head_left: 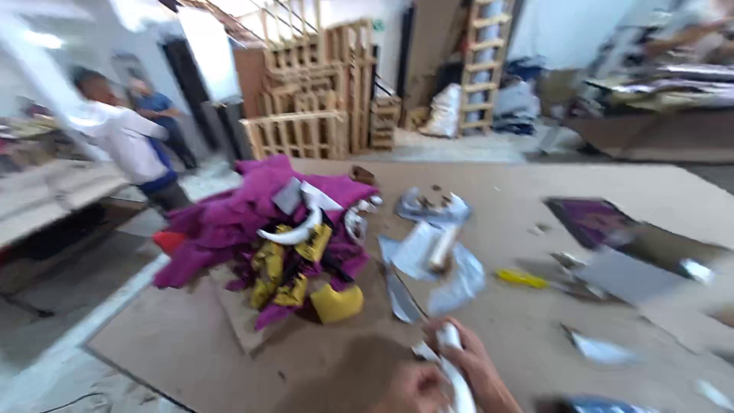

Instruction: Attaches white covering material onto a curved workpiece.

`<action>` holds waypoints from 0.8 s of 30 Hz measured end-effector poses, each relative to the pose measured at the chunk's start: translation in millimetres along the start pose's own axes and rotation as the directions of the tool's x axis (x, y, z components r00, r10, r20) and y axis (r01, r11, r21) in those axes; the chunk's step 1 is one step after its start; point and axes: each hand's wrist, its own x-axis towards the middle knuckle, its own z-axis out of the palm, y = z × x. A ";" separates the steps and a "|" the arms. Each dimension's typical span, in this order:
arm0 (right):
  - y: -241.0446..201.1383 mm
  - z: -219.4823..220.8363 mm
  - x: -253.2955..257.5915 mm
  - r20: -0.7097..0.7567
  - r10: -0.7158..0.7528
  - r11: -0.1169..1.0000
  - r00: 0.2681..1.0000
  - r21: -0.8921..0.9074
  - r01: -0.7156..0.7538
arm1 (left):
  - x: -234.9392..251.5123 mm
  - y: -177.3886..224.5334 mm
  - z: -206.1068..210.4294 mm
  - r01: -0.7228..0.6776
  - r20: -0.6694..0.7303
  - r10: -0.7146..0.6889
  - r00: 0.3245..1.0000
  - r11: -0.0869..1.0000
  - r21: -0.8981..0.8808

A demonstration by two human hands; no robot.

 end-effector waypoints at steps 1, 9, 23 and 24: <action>-3.4 -0.6 5.6 -0.065 0.026 1.000 0.998 0.013 -0.025 | 5.3 1.3 -0.9 0.056 0.017 -0.055 0.998 0.997 -0.046; 23.0 -40.0 27.7 -0.223 -0.022 0.997 0.975 -0.071 0.006 | 35.3 -26.2 17.1 0.227 0.014 -0.227 0.974 0.974 -0.022; 14.9 17.0 -63.5 -0.540 -0.018 0.978 0.842 0.165 0.127 | 43.9 -77.0 76.5 -0.189 -0.352 0.156 0.923 0.980 -0.062; 2.6 31.9 -73.8 -0.495 -0.081 0.992 0.865 0.044 0.118 | 43.9 -78.3 70.7 -0.209 -0.354 0.164 0.920 0.974 -0.091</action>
